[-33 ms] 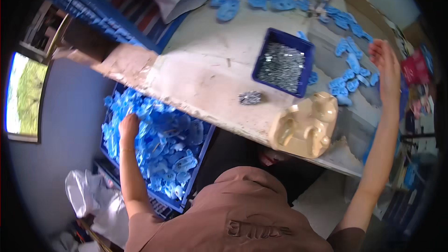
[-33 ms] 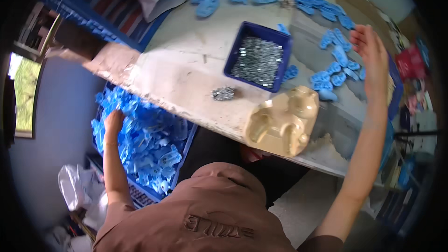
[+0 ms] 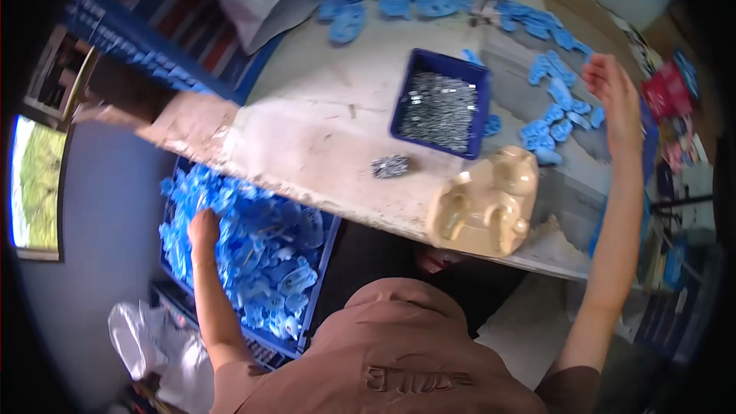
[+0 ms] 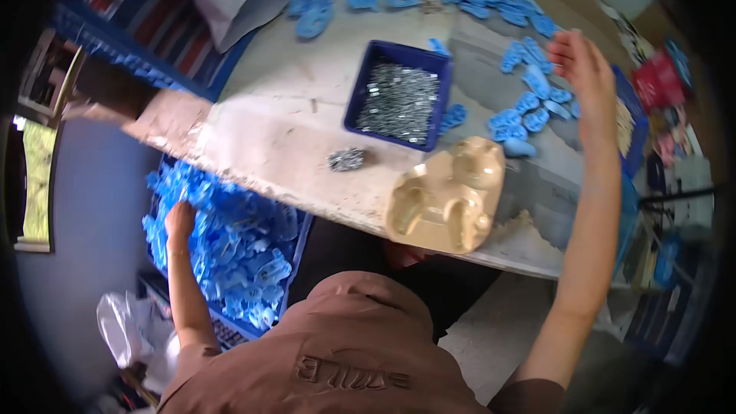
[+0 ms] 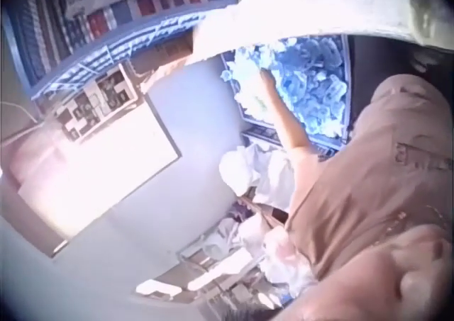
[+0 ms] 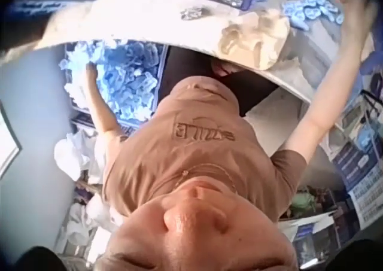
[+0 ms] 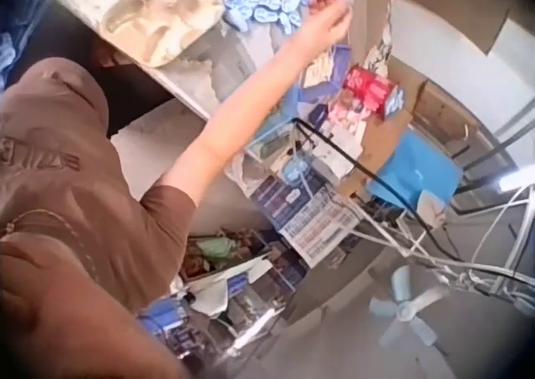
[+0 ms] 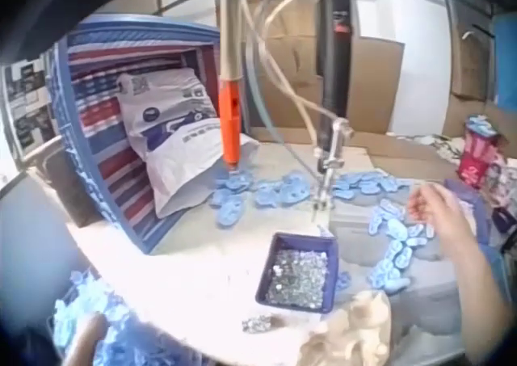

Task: Assembling small silver studs into blue plastic toy components using a pneumatic press machine.

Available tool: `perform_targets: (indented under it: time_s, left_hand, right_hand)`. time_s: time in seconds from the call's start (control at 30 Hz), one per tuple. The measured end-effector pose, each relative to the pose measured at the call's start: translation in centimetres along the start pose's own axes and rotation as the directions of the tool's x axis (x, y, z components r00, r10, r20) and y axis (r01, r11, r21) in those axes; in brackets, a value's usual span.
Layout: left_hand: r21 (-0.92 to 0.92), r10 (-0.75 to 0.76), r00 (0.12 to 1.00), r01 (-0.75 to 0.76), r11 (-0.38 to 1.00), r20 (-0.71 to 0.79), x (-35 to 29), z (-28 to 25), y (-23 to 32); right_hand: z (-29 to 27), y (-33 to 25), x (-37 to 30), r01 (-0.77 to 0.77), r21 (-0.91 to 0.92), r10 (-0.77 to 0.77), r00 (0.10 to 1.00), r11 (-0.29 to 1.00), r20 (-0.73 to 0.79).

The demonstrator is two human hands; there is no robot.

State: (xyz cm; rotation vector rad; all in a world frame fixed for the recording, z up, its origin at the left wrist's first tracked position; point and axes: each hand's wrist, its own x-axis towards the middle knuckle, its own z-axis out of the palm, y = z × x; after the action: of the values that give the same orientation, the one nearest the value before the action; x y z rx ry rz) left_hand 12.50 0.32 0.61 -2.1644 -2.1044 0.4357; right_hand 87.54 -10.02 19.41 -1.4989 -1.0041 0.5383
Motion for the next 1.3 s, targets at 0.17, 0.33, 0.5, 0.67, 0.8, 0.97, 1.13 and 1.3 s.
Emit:
perform_targets:
  time_s: [0.17,0.33,0.5,0.67,0.8,0.97,1.13,1.3]
  left_hand:
    - [-0.203,-0.058,0.988,0.087,0.975,0.146,-1.4,6.5,-5.8]
    - [-0.278,-0.018,0.999,0.028,0.96,0.042,-1.7,2.6,-1.2]
    - [-0.267,0.097,0.991,-0.069,0.961,0.093,-1.6,-3.1,2.5]
    - [-0.605,0.404,0.904,-0.244,0.758,0.142,-3.2,-12.8,10.9]
    - [-0.747,0.642,0.757,-0.359,0.56,0.118,-6.7,-21.0,18.8]
    - [-0.819,0.956,0.292,-0.541,0.192,0.032,-9.0,-27.1,29.1]
    - [-0.482,0.877,0.099,-0.861,-0.161,-0.47,-11.9,-27.4,39.2]
    - [-0.136,0.747,0.072,-0.99,-0.024,-0.661,-10.2,-26.4,45.4]
  right_hand:
    - [-1.9,-0.6,-0.6,0.038,-0.092,-0.043,0.997,0.995,-0.061]
    - [-7.3,5.0,3.5,-0.125,-0.32,0.07,0.981,0.939,-0.179]
    - [-5.4,13.2,7.2,-0.071,-0.87,-0.16,0.972,0.489,-0.17]
    - [-5.2,18.1,9.9,0.083,-0.956,-0.129,0.991,0.281,0.048]
    - [-6.0,17.1,9.8,0.05,-0.948,-0.002,0.999,0.313,0.052]
    - [-9.4,13.9,8.0,0.116,-0.892,-0.121,0.99,0.436,0.069]
    - [-5.3,3.4,0.5,-0.33,-0.203,0.388,0.777,0.922,0.497]
    - [0.7,2.4,-6.2,-0.591,0.065,0.345,0.553,0.804,0.758]
